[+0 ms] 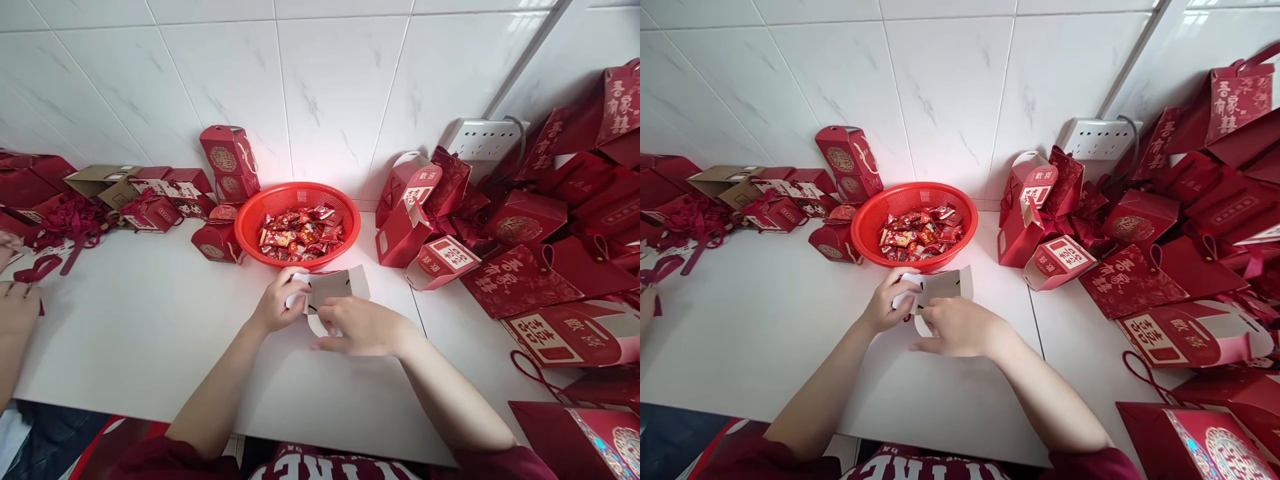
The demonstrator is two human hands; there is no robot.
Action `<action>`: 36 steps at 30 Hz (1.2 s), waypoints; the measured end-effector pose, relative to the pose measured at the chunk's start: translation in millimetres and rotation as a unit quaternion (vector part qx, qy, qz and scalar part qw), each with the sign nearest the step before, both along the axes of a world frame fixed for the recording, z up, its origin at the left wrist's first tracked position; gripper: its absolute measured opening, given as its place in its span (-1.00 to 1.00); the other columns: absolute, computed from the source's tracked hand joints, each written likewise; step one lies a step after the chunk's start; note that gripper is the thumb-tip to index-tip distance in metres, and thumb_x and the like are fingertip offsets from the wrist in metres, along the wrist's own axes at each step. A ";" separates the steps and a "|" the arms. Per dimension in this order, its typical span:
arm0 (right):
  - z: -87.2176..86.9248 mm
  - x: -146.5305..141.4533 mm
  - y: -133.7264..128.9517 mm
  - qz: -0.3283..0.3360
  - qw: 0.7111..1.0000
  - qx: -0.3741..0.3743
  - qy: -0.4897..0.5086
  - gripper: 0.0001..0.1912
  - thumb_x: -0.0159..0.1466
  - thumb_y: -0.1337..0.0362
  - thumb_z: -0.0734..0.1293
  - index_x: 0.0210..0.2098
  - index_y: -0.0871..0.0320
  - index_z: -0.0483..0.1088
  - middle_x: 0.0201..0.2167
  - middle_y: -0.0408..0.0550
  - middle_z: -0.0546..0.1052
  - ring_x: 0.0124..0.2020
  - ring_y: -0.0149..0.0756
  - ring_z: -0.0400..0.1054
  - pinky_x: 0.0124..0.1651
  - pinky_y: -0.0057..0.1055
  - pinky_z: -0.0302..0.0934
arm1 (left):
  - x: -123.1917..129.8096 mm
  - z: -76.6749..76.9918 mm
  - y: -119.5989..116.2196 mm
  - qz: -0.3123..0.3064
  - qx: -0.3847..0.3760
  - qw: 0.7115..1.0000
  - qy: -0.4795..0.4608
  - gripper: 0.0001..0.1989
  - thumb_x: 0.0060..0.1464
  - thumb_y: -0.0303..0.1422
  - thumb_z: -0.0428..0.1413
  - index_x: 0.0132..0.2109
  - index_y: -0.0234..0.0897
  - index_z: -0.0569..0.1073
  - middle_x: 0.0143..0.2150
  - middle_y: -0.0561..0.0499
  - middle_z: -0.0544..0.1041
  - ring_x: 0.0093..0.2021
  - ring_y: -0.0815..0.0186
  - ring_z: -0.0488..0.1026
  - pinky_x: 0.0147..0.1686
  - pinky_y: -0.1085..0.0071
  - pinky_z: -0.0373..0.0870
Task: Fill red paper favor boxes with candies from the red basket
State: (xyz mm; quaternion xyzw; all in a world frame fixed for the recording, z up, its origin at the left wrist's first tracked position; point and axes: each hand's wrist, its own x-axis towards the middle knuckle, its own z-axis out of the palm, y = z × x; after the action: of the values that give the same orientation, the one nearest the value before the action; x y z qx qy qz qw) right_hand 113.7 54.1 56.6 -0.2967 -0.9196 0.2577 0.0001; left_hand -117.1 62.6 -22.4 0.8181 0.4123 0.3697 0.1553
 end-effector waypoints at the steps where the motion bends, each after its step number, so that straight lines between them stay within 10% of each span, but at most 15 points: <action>1: 0.2 3.2 1.4 -0.011 1.000 -0.012 0.002 -0.85 0.31 0.19 0.36 -0.29 0.15 0.38 -0.28 -0.11 0.51 -0.39 -0.33 0.36 -0.35 -0.41 0.09 | 0.2 -0.1 -0.4 -0.003 -0.001 1.000 0.003 -0.76 0.19 -0.43 0.01 -0.09 -0.22 0.55 0.17 -0.16 0.38 0.16 0.10 0.42 0.10 0.19 0.45; 8: 4.3 5.2 2.6 -0.064 0.995 -0.006 -0.081 -0.68 0.27 0.56 0.25 -0.03 0.16 0.34 -0.42 -0.14 0.49 -0.51 -0.35 0.31 -0.50 -0.45 -0.08 | -2.6 3.7 0.6 -0.042 -0.030 0.999 -0.006 -0.65 0.15 -0.39 0.02 -0.01 -0.16 0.62 0.24 -0.08 0.46 0.18 0.03 0.38 0.17 0.00 0.39; 14: 0.2 2.3 2.2 -0.018 0.992 0.041 -0.114 -0.67 0.14 0.69 0.22 -0.39 0.15 0.44 -0.50 -0.12 0.50 -0.51 -0.34 0.37 -0.52 -0.44 -0.12 | -4.6 4.5 3.6 -0.086 -0.124 0.989 0.003 -0.43 0.10 -0.44 0.03 0.27 -0.08 0.44 0.25 0.01 0.47 0.24 0.07 0.38 0.24 0.09 0.34; 21: 14.5 -10.5 -9.5 -0.035 0.977 0.049 -0.202 -0.68 0.16 0.66 0.25 -0.35 0.23 0.56 -0.44 0.08 0.61 -0.40 -0.14 0.53 -0.45 -0.40 0.12 | 1.3 -4.9 0.9 -0.087 -0.188 0.977 -0.046 -0.26 0.19 -0.22 0.13 0.46 -0.11 0.12 0.35 -0.10 0.38 0.26 -0.01 0.41 0.24 0.09 0.38; 27: 19.5 -12.1 -12.6 -0.039 0.974 0.042 -0.219 -0.67 0.14 0.68 0.25 -0.37 0.24 0.57 -0.44 0.07 0.61 -0.34 -0.12 0.55 -0.26 -0.36 0.24 | 0.4 -1.7 2.4 -0.072 -0.254 0.964 -0.042 -0.51 0.23 -0.15 0.13 0.26 -0.15 0.43 0.22 -0.08 0.51 0.21 0.05 0.47 0.19 0.18 0.45; 32: 26.2 15.6 -8.8 -0.003 0.999 -0.025 -0.046 -0.86 0.25 0.35 0.41 -0.18 0.13 0.56 -0.19 -0.04 0.62 -0.16 -0.16 0.52 -0.12 -0.36 0.29 | -0.8 1.1 1.8 -0.057 -0.236 0.970 -0.022 -0.45 0.20 -0.11 0.15 0.28 -0.16 0.39 0.08 -0.05 0.59 0.03 0.13 0.56 0.05 0.25 0.52; 36: 28.1 29.1 -6.0 -0.161 0.981 0.094 -0.057 -0.79 0.38 0.23 0.32 -0.11 0.23 0.49 -0.15 0.10 0.57 -0.10 -0.08 0.48 -0.08 -0.28 0.30 | 0.3 1.4 0.1 -0.051 -0.202 0.978 0.028 -0.42 0.23 -0.14 0.11 0.34 -0.14 0.30 0.06 -0.02 0.57 -0.03 0.19 0.56 0.01 0.33 0.50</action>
State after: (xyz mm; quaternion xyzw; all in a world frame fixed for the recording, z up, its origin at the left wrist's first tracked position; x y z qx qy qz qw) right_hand 142.8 48.2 84.7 -0.4536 -0.8784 0.1496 0.0171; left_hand -116.9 62.7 -21.0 0.7999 0.4403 0.2474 0.3242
